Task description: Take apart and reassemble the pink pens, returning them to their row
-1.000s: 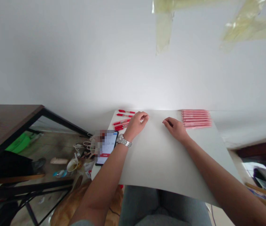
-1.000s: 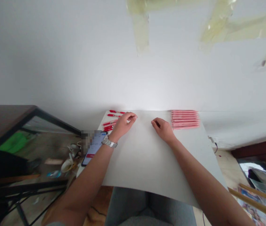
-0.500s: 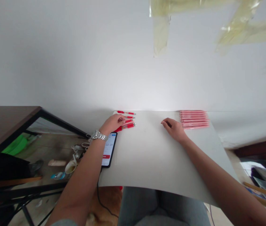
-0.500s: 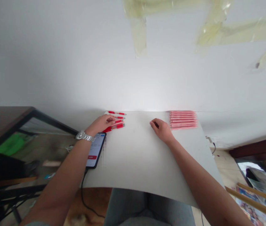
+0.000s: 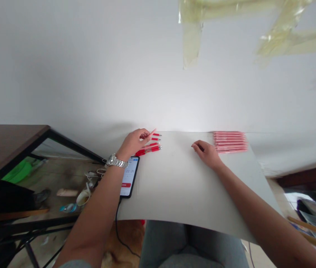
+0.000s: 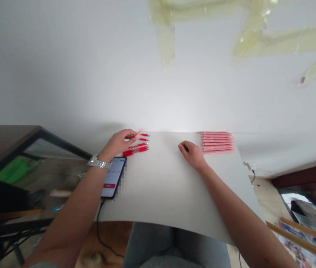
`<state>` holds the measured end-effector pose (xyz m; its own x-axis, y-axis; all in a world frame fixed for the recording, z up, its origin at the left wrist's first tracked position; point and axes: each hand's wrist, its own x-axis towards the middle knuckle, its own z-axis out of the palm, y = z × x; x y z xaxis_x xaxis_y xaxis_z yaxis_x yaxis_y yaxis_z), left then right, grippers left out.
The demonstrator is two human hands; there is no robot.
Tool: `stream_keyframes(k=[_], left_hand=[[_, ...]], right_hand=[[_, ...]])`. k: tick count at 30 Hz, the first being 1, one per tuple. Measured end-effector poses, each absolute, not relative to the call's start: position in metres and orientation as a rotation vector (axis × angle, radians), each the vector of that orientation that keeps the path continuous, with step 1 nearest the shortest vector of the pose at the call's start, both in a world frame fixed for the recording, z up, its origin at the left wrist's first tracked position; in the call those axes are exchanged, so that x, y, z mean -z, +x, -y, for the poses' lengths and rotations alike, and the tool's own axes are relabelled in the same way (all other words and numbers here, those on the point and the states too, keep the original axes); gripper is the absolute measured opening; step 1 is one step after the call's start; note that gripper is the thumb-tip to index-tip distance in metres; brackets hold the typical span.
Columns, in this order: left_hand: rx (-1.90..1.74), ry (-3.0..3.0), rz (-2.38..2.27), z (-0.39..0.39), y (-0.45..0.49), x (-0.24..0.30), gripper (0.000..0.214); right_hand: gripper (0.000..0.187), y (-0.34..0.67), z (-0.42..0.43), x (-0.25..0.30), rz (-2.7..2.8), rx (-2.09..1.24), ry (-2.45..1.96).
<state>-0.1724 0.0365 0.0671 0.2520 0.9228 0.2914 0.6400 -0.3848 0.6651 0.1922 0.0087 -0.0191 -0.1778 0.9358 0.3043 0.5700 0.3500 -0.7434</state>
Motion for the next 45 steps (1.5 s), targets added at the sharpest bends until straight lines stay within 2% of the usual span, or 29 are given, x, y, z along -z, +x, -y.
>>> stream_keyframes(k=[5, 15, 26, 31, 35, 45], left_hand=[[-1.105, 1.697, -1.183, -0.017, -0.111, -0.073, 0.035], [-1.275, 1.145, -0.891, -0.008, -0.015, -0.017, 0.035], [-1.309, 0.995, -0.758, -0.007, -0.005, -0.001, 0.048], [-1.313, 0.958, -0.708, -0.007, -0.003, 0.000, 0.046], [-1.380, 1.017, -0.718, -0.006, -0.004, -0.002, 0.036], [-1.378, 1.071, -0.835, -0.002, -0.004, -0.001, 0.039]], right_hand=[[0.043, 0.193, -0.009, 0.019, 1.852, -0.636, -1.334], [0.047, 0.195, 0.004, 0.008, 1.771, -0.873, -1.138], [0.045, 0.191, 0.009, 0.001, 1.896, -0.771, -1.190], [0.041, 0.193, 0.012, -0.001, 1.926, -0.845, -1.160], [0.043, 0.195, 0.012, 0.000, 1.943, -0.872, -1.146], [0.043, 0.194, 0.015, 0.003, 1.943, -0.694, -1.260]])
